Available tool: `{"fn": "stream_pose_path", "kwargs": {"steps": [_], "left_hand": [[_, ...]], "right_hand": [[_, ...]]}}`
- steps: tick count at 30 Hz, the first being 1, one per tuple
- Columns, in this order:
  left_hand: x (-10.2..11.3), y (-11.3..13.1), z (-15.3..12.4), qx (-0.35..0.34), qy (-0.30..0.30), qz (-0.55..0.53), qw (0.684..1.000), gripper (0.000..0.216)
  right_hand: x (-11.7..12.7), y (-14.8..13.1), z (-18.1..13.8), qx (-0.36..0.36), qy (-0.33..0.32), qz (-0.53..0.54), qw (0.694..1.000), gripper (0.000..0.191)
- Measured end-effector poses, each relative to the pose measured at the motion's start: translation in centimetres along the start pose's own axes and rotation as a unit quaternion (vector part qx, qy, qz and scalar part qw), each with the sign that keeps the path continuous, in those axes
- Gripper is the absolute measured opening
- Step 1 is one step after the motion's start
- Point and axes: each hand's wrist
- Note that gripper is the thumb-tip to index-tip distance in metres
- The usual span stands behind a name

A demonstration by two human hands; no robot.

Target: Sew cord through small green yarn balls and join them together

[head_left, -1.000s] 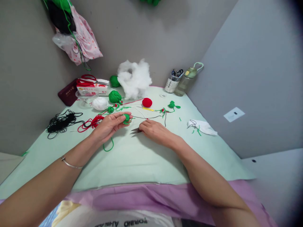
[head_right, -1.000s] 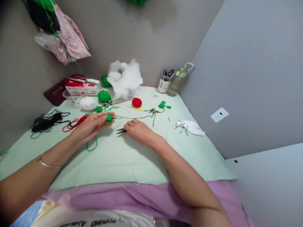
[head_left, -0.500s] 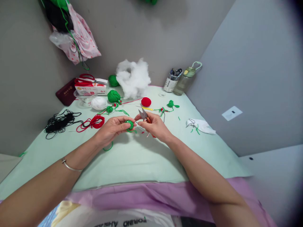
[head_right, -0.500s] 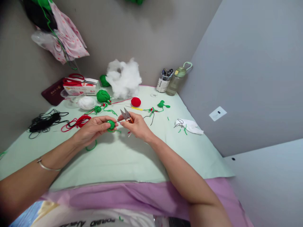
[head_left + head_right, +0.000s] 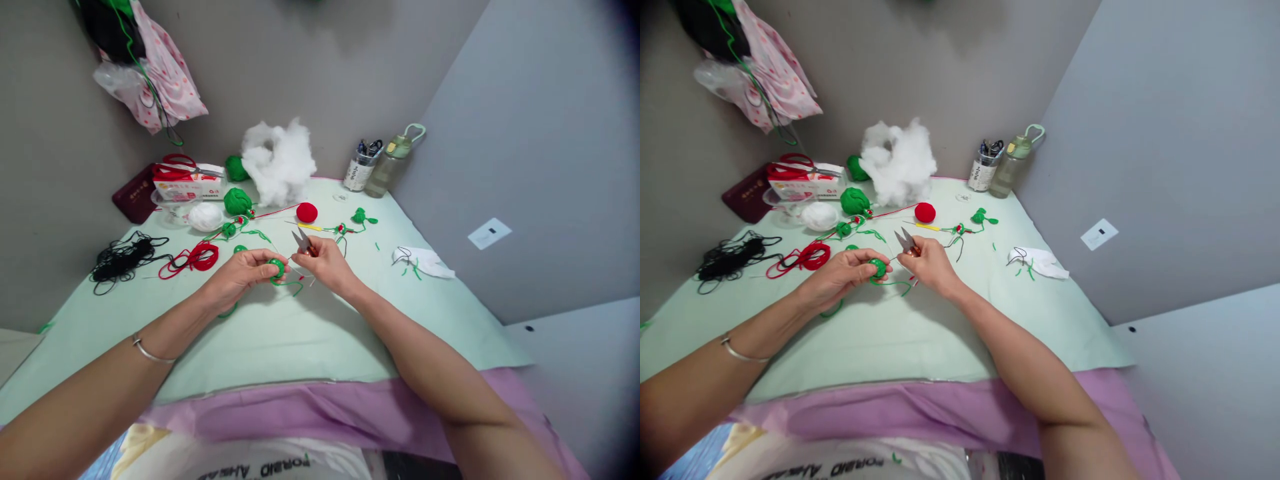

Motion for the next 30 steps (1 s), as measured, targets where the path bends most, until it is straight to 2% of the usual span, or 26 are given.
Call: {"fn": "stream_pose_path", "kwargs": {"steps": [3,5,8,10,11,14,17,19,22,30], "left_hand": [[0.0,-0.2,0.0,0.016,-0.002,0.018,1.000,0.032],[0.0,-0.1,-0.1,0.020,-0.007,0.032,0.999,0.035],[0.2,0.4,-0.3,0.013,-0.025,0.048,0.998,0.040],[0.2,0.8,-0.4,0.004,-0.026,0.061,0.998,0.039],[0.2,0.9,-0.4,-0.002,-0.020,0.069,0.997,0.039],[0.4,1.0,-0.3,-0.019,0.016,0.086,0.996,0.037],[0.6,0.8,-0.1,-0.045,0.052,0.087,0.994,0.041],[0.6,0.7,-0.1,-0.060,0.067,0.098,0.991,0.045],[0.6,0.6,-0.1,-0.067,0.071,0.127,0.987,0.049],[0.1,0.9,-0.6,-0.071,0.028,0.151,0.986,0.059]], "right_hand": [[-0.2,0.9,0.4,0.008,0.033,-0.061,0.998,0.025],[0.0,1.3,0.7,0.005,0.032,-0.067,0.997,0.027],[0.9,1.1,0.8,-0.007,-0.015,-0.030,0.999,0.028],[1.9,0.4,0.7,-0.023,-0.060,-0.005,0.998,0.035],[2.4,-0.1,0.6,-0.027,-0.062,-0.007,0.998,0.040],[3.8,-1.8,-0.1,0.006,-0.050,-0.072,0.996,0.047],[4.4,-3.2,-1.0,0.019,-0.133,-0.117,0.984,0.051],[4.4,-3.5,-1.4,0.005,-0.195,-0.114,0.974,0.055],[3.8,-3.2,-1.5,-0.002,-0.241,-0.105,0.965,0.053],[2.4,-2.2,-0.9,-0.041,-0.232,-0.035,0.971,0.046]]}}
Point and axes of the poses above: each hand's wrist, its own z-axis towards the middle knuckle, its own x-axis out of the back of the hand, y = z × x, and after that the axes turned 10 degrees about z, right-handed
